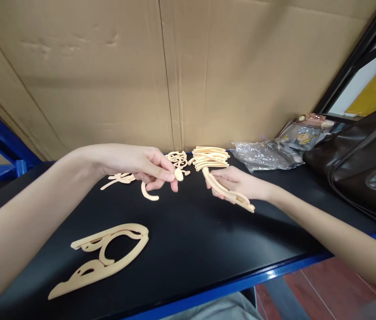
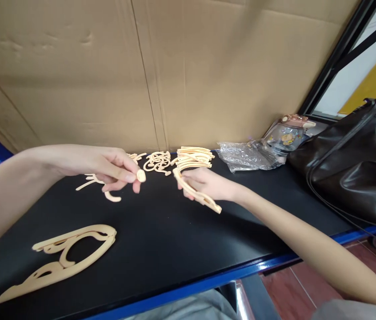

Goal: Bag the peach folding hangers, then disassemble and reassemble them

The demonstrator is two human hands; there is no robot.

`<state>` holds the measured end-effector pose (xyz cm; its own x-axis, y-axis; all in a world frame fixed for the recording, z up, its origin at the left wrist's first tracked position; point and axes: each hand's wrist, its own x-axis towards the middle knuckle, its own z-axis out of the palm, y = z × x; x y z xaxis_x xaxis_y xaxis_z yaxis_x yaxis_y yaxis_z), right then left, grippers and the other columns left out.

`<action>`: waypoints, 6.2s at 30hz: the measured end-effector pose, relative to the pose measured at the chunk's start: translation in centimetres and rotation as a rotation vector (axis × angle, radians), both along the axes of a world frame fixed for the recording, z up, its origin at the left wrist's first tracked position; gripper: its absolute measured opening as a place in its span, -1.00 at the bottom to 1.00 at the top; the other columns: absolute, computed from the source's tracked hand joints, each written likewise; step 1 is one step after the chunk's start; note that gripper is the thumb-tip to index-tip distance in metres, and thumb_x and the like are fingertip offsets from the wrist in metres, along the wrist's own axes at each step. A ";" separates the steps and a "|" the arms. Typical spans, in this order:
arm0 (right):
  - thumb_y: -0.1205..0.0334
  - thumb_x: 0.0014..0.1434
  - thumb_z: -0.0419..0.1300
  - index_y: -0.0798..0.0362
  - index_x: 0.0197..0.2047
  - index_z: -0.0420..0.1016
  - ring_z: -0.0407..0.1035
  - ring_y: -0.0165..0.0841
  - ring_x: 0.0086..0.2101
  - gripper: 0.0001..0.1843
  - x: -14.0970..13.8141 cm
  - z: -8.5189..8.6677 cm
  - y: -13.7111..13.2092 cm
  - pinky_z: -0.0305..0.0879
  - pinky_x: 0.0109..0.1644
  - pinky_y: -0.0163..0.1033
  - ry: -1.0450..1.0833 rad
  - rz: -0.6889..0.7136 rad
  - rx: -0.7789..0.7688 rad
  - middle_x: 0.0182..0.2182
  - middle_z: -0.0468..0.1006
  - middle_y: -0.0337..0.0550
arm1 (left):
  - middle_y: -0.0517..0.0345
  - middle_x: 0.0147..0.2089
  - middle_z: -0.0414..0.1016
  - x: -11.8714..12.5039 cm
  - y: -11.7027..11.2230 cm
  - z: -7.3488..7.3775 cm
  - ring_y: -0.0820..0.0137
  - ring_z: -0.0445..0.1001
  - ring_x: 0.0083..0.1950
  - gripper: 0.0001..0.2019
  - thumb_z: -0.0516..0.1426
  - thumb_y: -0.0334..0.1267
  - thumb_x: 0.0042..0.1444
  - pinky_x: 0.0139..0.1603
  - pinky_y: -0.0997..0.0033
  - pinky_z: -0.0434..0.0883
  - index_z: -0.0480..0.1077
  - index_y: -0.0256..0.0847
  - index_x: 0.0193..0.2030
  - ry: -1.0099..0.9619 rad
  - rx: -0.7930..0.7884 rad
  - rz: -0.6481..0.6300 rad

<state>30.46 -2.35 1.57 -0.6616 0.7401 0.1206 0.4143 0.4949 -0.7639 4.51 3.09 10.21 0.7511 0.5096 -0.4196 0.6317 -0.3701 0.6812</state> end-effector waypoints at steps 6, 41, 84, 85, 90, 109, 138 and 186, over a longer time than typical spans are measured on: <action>0.16 0.29 -0.03 0.09 -0.30 0.35 0.34 -0.44 -0.46 -0.77 0.7 -0.1 1.6 0.30 -0.40 -0.32 0.217 -0.310 0.065 -0.44 0.44 -0.20 | 0.05 -0.11 0.55 1.2 4.3 -4.5 0.25 0.44 -0.15 -0.59 0.03 0.08 0.17 -0.17 0.37 0.34 0.56 -0.17 -0.21 -0.115 0.504 0.396; 0.42 0.31 -0.08 0.10 -0.25 0.42 0.36 -0.37 -0.45 -0.74 -2.3 -1.1 -1.4 0.05 -0.44 -0.31 -0.475 -0.459 0.943 -0.39 0.55 -0.11 | 0.38 -0.66 0.09 4.3 -7.4 -6.7 0.63 -0.10 -0.75 -0.78 -0.04 -0.19 0.29 -0.83 0.70 -0.04 0.26 -0.18 -0.36 -0.681 -0.378 0.793; 0.39 0.32 -0.08 0.07 0.07 0.32 0.40 -0.30 -0.14 -0.68 -5.8 -1.5 -2.9 0.33 -0.05 -0.16 -0.165 -0.140 0.467 -0.08 0.49 -0.03 | 0.21 -0.40 0.35 -4.3 -5.1 -8.1 0.42 0.28 -0.47 -0.82 0.04 -0.08 0.18 -0.51 0.47 0.15 0.29 -0.12 -0.32 0.035 0.311 0.164; 0.32 0.33 -0.05 0.06 0.10 0.29 0.41 -0.31 -0.17 -0.69 -6.1 -1.6 -3.1 0.35 -0.09 -0.17 -0.152 -0.143 0.389 -0.06 0.49 -0.04 | 0.23 -0.39 0.33 -3.3 -5.0 -8.2 0.43 0.28 -0.46 -0.81 0.03 -0.07 0.20 -0.49 0.48 0.17 0.28 -0.13 -0.30 -0.035 0.293 0.175; 0.10 0.29 0.10 0.04 -0.02 0.42 0.41 -0.39 -0.41 -0.73 -5.4 -2.1 -1.9 0.32 -0.33 -0.28 0.004 -0.198 0.089 -0.36 0.56 -0.20 | 0.23 -0.29 0.38 -0.7 -4.5 -7.6 0.44 0.32 -0.38 -0.76 0.16 -0.09 0.08 -0.45 0.51 0.22 0.27 -0.15 -0.21 -0.292 0.175 0.279; -0.01 0.18 0.20 0.10 -0.35 0.48 0.31 -0.47 -0.49 -0.69 -3.8 -1.2 -0.4 0.27 -0.45 -0.36 0.255 -0.155 -0.157 -0.50 0.40 -0.28 | 0.20 -0.29 0.57 -2.1 -3.8 -6.7 0.41 0.47 -0.24 -0.74 0.29 -0.18 0.02 -0.14 0.42 0.35 0.41 -0.14 -0.16 -0.453 -0.145 0.449; 0.63 0.10 -0.05 0.28 0.18 0.21 0.46 -0.28 -0.50 -0.45 -5.3 -1.7 -2.7 0.07 -0.52 -0.27 -0.815 -0.239 0.734 -0.36 0.57 -0.06 | 0.34 -0.57 0.16 0.6 -6.7 -9.9 0.52 0.20 -0.51 -0.62 0.06 0.03 0.18 -0.46 0.53 0.25 0.21 -0.20 -0.50 -0.574 0.179 0.592; 0.25 0.17 0.16 0.08 -0.22 0.38 0.52 -0.41 -0.33 -0.89 -2.4 0.0 -0.2 0.49 -0.30 -0.32 0.880 -0.448 -0.300 -0.20 0.59 -0.10 | -0.10 0.10 0.48 -0.7 -1.8 -7.5 0.15 0.47 0.06 -0.42 -0.10 0.16 0.22 0.01 0.23 0.41 0.45 -0.28 0.01 -0.648 0.095 0.569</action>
<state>28.04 -2.56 1.59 -0.0851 0.9764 0.1983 -0.2518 0.1715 -0.9524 3.80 1.28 2.70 0.4479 0.8917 0.0658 0.2366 -0.1892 0.9530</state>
